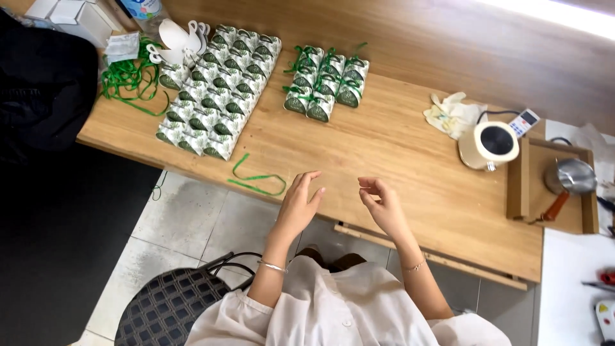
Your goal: The person arranges decorative candle boxes onto a glass display shelf.
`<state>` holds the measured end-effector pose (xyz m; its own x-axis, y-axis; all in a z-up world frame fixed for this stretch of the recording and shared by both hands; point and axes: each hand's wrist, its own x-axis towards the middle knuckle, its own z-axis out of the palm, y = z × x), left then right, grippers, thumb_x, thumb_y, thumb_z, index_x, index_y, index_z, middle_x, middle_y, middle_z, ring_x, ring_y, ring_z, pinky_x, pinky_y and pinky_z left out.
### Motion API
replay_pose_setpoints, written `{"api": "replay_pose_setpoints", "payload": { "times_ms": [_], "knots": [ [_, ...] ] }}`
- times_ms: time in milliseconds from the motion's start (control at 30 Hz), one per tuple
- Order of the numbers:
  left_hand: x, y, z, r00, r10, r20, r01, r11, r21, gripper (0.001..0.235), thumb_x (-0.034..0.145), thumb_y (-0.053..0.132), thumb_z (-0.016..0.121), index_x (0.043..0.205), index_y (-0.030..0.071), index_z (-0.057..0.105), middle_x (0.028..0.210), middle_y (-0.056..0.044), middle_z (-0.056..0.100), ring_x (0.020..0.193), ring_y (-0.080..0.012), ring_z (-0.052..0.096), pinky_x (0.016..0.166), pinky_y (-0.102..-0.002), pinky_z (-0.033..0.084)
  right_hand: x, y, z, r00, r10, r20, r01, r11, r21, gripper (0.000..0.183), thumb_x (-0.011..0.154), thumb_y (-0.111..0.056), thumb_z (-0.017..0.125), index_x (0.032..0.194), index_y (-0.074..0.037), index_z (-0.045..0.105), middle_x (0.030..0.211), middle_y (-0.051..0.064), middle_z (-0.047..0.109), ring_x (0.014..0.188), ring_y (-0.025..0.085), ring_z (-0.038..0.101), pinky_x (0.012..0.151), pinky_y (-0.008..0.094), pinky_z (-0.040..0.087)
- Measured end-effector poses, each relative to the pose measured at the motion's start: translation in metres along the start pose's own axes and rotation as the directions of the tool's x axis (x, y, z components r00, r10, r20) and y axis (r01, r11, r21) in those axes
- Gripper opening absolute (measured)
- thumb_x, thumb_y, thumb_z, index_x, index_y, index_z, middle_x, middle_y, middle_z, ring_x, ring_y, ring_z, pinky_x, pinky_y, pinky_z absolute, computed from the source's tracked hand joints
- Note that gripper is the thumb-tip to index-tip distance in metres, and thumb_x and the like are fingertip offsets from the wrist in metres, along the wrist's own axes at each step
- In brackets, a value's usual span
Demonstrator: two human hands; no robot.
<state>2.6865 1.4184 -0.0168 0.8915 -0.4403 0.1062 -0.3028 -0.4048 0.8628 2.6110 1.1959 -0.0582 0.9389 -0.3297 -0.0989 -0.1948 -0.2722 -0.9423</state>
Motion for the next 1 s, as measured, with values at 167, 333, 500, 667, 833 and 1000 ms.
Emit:
{"api": "replay_pose_setpoints", "payload": {
  "times_ms": [167, 333, 500, 667, 833, 1000],
  "knots": [
    [0.04, -0.036, 0.013, 0.999, -0.026, -0.034, 0.026, 1.0, -0.003, 0.037, 0.096, 0.018, 0.067, 0.128, 0.001, 0.06, 0.131, -0.018, 0.064, 0.124, -0.0354, 0.06, 0.103, -0.041, 0.049, 0.094, 0.013, -0.001, 0.999, -0.005, 0.044, 0.005, 1.0, 0.002, 0.029, 0.096, -0.009, 0.064, 0.124, -0.002, 0.066, 0.116, 0.007, 0.074, 0.103, 0.014, 0.07, 0.078, 0.03, 0.058],
    [0.078, -0.057, 0.024, 0.996, -0.038, -0.076, 0.037, 0.999, -0.009, 0.036, 0.097, 0.017, 0.068, 0.128, -0.001, 0.062, 0.132, -0.019, 0.065, 0.124, -0.0359, 0.062, 0.104, -0.041, 0.049, 0.183, 0.026, 0.011, 0.999, -0.041, 0.024, 0.044, 0.992, -0.117, 0.023, 0.097, -0.011, 0.065, 0.118, -0.003, 0.07, 0.11, 0.009, 0.077, 0.098, 0.017, 0.073, 0.078, 0.032, 0.059],
    [0.108, -0.052, 0.027, 0.99, -0.121, -0.071, 0.12, 0.993, -0.021, 0.036, 0.097, 0.017, 0.067, 0.129, 0.0, 0.061, 0.129, -0.02, 0.066, 0.122, -0.0364, 0.063, 0.102, -0.042, 0.05, 0.26, 0.045, 0.04, 0.988, -0.152, 0.003, 0.149, 0.964, -0.218, 0.024, 0.095, -0.01, 0.067, 0.118, -0.005, 0.07, 0.108, 0.014, 0.074, 0.095, 0.024, 0.074, 0.078, 0.036, 0.059],
    [0.113, -0.048, 0.032, 0.971, -0.229, -0.071, 0.224, 0.972, -0.065, 0.036, 0.097, 0.019, 0.066, 0.129, 0.002, 0.061, 0.126, -0.02, 0.067, 0.119, -0.0348, 0.066, 0.098, -0.041, 0.052, 0.303, 0.065, 0.069, 0.893, -0.448, 0.044, 0.435, 0.836, -0.335, 0.031, 0.09, -0.008, 0.071, 0.121, -0.006, 0.07, 0.11, 0.017, 0.067, 0.095, 0.035, 0.068, 0.082, 0.044, 0.056],
    [0.106, -0.058, 0.04, 0.958, -0.282, -0.056, 0.278, 0.958, -0.066, 0.035, 0.097, 0.02, 0.066, 0.127, 0.003, 0.062, 0.127, -0.019, 0.068, 0.12, -0.0351, 0.065, 0.099, -0.041, 0.052, 0.311, 0.063, 0.083, 0.914, -0.394, 0.094, 0.394, 0.811, -0.433, 0.015, 0.092, -0.012, 0.072, 0.107, -0.008, 0.073, 0.116, 0.016, 0.063, 0.102, 0.037, 0.064, 0.083, 0.048, 0.053],
    [0.103, -0.054, 0.044, 0.945, -0.322, -0.06, 0.32, 0.947, -0.037, 0.034, 0.098, 0.022, 0.065, 0.127, 0.003, 0.062, 0.128, -0.018, 0.068, 0.12, -0.0346, 0.065, 0.099, -0.041, 0.051, 0.308, 0.068, 0.076, 0.899, -0.432, 0.068, 0.419, 0.804, -0.422, 0.009, 0.092, -0.013, 0.073, 0.099, -0.006, 0.073, 0.113, 0.015, 0.064, 0.1, 0.037, 0.064, 0.081, 0.046, 0.053]
  ]
}}
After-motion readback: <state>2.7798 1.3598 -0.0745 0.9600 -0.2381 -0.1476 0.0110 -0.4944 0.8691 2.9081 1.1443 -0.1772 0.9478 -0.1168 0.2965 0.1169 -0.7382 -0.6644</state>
